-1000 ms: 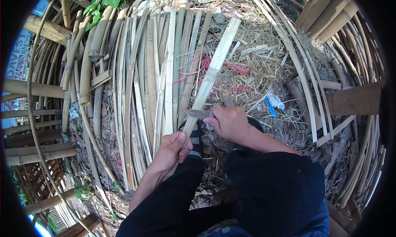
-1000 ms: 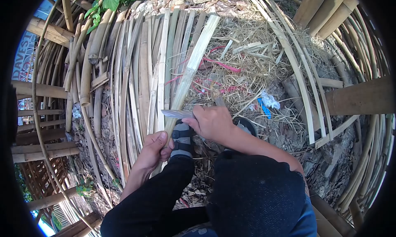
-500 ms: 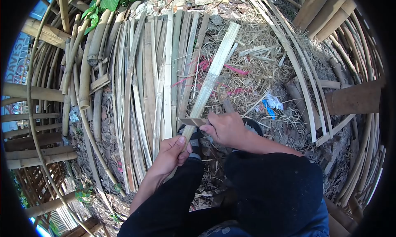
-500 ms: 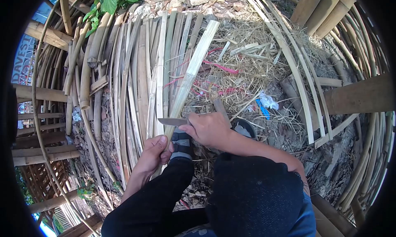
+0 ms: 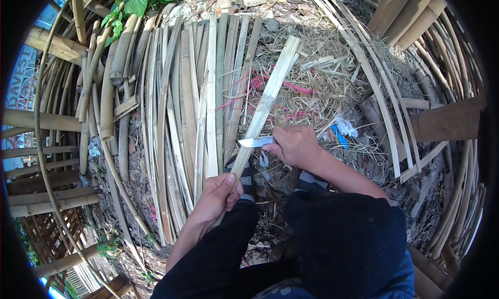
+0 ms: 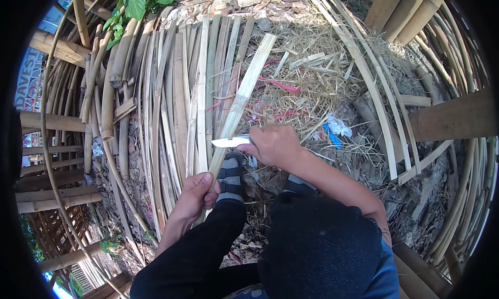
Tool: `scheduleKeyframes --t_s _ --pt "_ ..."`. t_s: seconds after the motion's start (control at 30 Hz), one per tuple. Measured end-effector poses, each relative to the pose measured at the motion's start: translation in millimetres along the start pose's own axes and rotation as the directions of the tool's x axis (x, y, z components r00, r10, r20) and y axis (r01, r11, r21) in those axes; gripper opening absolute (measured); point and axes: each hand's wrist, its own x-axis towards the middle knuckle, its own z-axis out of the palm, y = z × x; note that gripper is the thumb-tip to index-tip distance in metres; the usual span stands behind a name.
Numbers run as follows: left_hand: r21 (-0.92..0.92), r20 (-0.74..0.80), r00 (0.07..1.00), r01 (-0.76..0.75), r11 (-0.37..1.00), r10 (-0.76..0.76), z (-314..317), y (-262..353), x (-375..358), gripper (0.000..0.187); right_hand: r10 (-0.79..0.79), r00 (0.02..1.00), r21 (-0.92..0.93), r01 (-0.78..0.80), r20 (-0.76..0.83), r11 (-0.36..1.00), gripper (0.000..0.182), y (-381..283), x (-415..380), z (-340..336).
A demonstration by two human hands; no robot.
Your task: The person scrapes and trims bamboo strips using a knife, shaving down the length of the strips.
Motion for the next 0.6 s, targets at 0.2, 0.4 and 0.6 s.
scheduleKeyframes --t_s 0.2,0.4,0.6 --pt "-0.004 0.018 1.0 -0.004 1.0 0.004 -2.4 -0.2 -0.8 0.046 0.022 0.997 -0.068 -0.027 -0.073 0.997 0.046 12.7 4.2 -4.5" --pt "0.002 0.018 1.0 0.006 1.0 -0.006 -0.7 -0.3 -1.9 0.046 0.074 0.992 -0.155 -0.09 -0.105 0.984 0.046 29.9 8.0 -12.7" --pt "-0.003 0.022 1.0 0.012 1.0 -0.012 0.8 1.8 -0.7 0.046 0.032 0.987 -0.161 -0.058 -0.158 0.985 0.045 36.9 12.0 -14.3"
